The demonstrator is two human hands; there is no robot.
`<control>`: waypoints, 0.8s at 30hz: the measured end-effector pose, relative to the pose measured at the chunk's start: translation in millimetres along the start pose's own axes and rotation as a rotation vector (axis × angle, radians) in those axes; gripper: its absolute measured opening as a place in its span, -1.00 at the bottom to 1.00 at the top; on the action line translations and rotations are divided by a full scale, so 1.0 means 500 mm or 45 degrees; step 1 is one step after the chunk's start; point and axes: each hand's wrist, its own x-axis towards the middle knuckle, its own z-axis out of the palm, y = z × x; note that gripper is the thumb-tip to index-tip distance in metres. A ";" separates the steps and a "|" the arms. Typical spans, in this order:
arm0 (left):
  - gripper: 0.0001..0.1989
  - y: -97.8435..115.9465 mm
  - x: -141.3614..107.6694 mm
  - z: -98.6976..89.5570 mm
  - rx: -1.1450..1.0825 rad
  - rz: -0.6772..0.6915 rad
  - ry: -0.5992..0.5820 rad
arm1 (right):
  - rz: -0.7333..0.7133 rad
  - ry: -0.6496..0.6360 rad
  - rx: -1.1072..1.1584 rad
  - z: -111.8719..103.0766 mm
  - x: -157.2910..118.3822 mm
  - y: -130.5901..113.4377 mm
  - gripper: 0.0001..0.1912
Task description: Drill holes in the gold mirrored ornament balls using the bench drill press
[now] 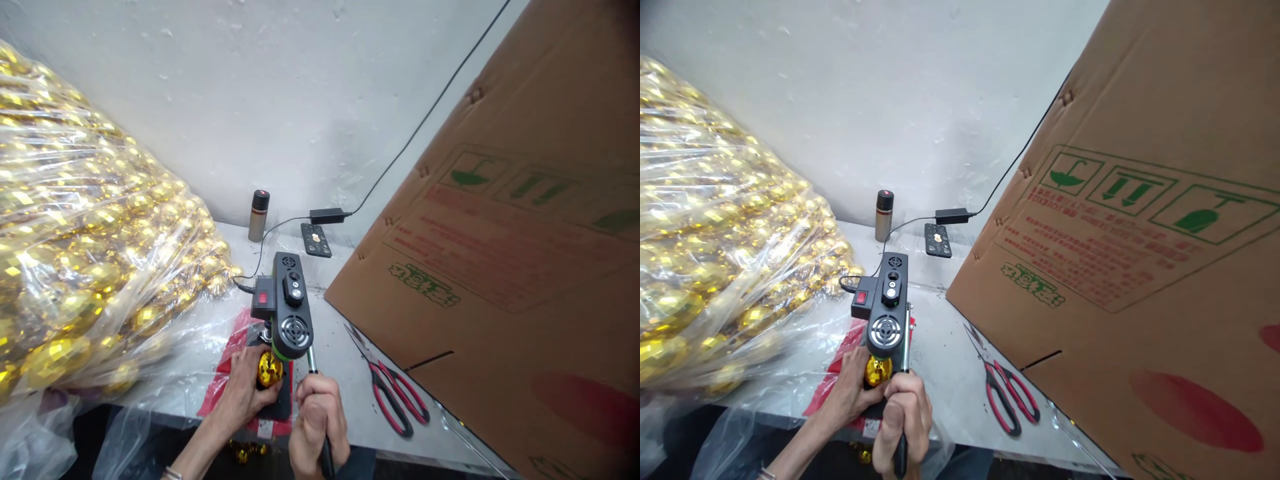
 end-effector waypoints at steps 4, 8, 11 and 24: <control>-0.63 0.003 0.000 -0.001 0.010 0.010 -0.001 | 0.012 0.031 0.016 0.006 -0.001 -0.001 -0.62; -0.62 0.003 0.001 0.000 0.024 0.015 0.018 | -0.015 0.042 -0.018 0.007 0.000 0.000 -0.60; -0.62 0.001 0.001 0.002 0.027 0.022 0.017 | -0.026 0.043 -0.030 0.005 -0.003 0.003 -0.60; -0.55 -0.011 0.000 0.017 -0.017 0.044 0.051 | 0.006 0.048 0.007 0.009 -0.011 0.009 -0.61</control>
